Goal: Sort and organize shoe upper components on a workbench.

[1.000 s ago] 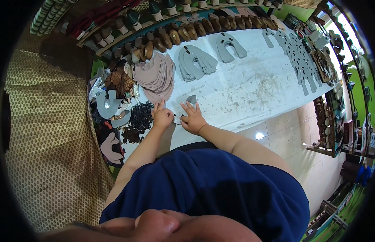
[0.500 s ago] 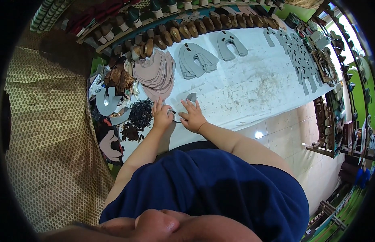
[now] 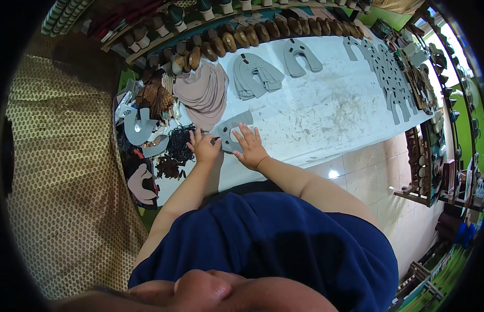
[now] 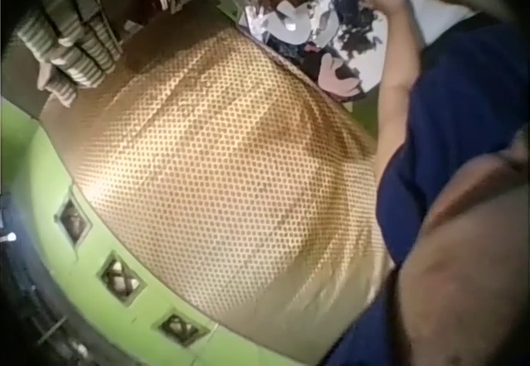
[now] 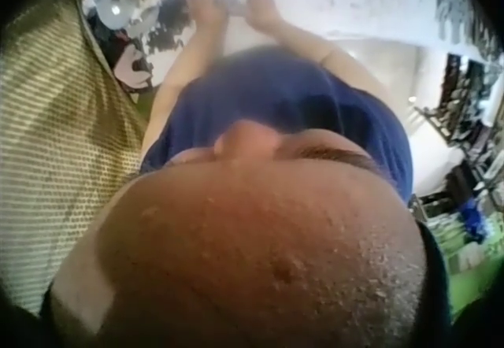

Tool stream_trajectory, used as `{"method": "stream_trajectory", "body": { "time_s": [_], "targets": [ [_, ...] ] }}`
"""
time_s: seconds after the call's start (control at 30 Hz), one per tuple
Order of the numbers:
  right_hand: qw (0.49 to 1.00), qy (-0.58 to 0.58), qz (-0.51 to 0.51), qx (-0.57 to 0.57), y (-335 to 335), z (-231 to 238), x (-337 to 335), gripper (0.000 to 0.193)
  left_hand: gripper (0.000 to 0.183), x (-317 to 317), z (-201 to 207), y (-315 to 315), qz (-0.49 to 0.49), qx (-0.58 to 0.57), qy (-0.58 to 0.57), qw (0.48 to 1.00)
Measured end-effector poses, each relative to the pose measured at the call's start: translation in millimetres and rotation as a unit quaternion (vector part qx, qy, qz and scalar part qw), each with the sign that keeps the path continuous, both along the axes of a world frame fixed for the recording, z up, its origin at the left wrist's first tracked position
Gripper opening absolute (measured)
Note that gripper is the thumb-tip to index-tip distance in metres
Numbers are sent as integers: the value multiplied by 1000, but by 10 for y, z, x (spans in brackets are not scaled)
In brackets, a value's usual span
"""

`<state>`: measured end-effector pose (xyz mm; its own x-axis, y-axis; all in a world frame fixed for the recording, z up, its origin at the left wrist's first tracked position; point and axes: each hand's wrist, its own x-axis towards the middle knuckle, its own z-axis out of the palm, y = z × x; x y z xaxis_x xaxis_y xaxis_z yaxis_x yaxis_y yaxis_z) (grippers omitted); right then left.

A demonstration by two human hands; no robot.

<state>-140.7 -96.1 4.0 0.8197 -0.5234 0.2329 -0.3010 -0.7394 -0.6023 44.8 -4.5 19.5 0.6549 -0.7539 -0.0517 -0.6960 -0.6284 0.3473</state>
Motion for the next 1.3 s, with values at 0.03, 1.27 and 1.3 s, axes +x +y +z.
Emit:
{"method": "stream_trajectory", "body": {
  "time_s": [0.03, 1.27, 1.3],
  "targets": [
    [1000, 1, -3, 0, -4, -11, -14, 76, 36, -3, -25, -8, -3, 0, 1, 1000],
    [953, 178, 208, -127, -97, 212, 70, 67, 78, -100, -88, 472, -136, 20, -37, 990],
    [928, 263, 232, -129, -97, 283, 122, 71, 78, -112, -48, 544, -129, 18, -43, 991]
  ]
}}
